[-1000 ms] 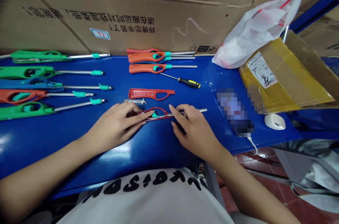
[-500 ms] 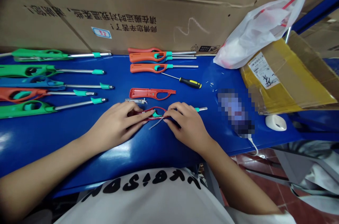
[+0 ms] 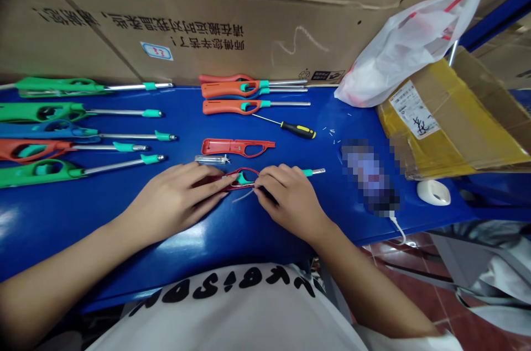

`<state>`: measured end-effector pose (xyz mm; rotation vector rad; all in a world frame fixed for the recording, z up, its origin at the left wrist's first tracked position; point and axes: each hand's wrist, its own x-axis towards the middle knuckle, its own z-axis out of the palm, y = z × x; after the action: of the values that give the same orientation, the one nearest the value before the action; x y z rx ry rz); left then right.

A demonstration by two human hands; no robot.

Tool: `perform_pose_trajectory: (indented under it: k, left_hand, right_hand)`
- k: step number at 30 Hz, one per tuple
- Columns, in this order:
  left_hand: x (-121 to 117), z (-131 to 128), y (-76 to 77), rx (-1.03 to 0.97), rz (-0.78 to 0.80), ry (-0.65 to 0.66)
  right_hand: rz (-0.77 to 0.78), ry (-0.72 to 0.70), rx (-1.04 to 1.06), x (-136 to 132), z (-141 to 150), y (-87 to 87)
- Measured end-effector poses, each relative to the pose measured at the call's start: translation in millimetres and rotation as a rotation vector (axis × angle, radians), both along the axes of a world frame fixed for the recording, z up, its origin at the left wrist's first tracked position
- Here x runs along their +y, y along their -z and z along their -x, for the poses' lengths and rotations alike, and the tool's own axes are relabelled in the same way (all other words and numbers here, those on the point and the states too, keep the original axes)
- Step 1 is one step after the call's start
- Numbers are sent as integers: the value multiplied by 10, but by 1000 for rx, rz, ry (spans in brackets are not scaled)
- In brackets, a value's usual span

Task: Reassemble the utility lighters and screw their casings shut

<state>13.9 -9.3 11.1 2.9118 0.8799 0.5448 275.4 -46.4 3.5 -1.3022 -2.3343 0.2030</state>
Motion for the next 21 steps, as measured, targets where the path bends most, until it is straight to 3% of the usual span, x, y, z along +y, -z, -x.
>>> perform_pose_trajectory:
  k: [11, 21]
  left_hand:
    - [-6, 8, 11, -6, -78, 28]
    - [1, 8, 11, 2, -58, 28]
  right_hand:
    - [-100, -31, -7, -4, -16, 39]
    - [-107, -40, -19, -13, -31, 44]
